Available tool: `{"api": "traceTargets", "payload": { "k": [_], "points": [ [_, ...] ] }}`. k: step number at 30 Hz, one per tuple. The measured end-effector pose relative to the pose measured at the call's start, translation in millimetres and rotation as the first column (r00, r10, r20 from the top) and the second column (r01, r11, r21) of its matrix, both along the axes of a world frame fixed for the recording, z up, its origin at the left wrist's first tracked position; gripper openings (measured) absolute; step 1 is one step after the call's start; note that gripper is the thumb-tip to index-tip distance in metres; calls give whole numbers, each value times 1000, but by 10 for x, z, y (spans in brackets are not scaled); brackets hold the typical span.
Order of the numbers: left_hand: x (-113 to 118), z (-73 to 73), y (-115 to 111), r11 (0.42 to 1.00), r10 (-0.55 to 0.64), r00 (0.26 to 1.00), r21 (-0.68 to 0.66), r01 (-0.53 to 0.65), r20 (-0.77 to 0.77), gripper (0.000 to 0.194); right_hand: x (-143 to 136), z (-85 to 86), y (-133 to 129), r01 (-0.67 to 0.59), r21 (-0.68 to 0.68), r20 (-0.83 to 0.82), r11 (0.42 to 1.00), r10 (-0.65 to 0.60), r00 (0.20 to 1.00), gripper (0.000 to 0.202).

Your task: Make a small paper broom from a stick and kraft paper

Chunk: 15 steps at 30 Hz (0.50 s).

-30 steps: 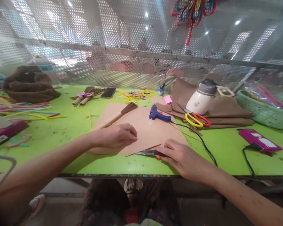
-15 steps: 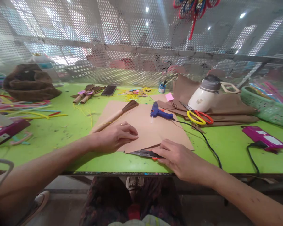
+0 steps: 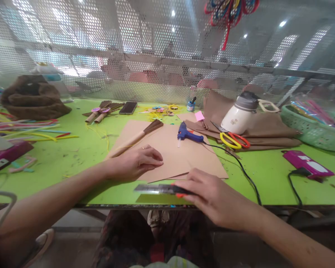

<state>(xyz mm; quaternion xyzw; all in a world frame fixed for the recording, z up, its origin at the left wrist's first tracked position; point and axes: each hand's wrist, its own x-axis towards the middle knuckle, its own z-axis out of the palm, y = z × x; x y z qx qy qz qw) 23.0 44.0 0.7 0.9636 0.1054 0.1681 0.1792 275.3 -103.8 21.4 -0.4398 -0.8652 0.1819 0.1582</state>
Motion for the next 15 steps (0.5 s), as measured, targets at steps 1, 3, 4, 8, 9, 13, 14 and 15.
{"api": "traceTargets", "payload": {
  "k": [1,3,4,8,9,13,14,15],
  "points": [
    [0,4,-7,1000,11,1000,-2,-11,1,29,80,0,2,76,57,-46,996,-73,996,34],
    [8,19,-25,999,44,999,-1,-44,-1,28,307,-51,74,305,195,-141,932,-281,949,32],
    [19,33,-36,998,67,998,7,-67,-7,27,445,-101,143,436,263,-200,861,-394,897,32],
    [132,151,-129,983,162,982,99,-153,-95,31,979,-326,567,754,227,-273,616,-703,657,43],
    [173,187,-169,976,192,973,133,-175,-132,32,1072,-352,690,766,244,-262,594,-720,642,42],
    [334,251,-351,902,379,896,308,-302,-230,47,1243,-272,1178,718,389,-124,577,-740,661,35],
    [363,239,-385,879,408,888,355,-319,-212,49,1258,-222,1292,693,410,-94,593,-728,679,33],
    [386,221,-411,866,417,886,383,-321,-200,49,1273,-171,1401,682,428,-83,593,-725,684,32]
  ]
}}
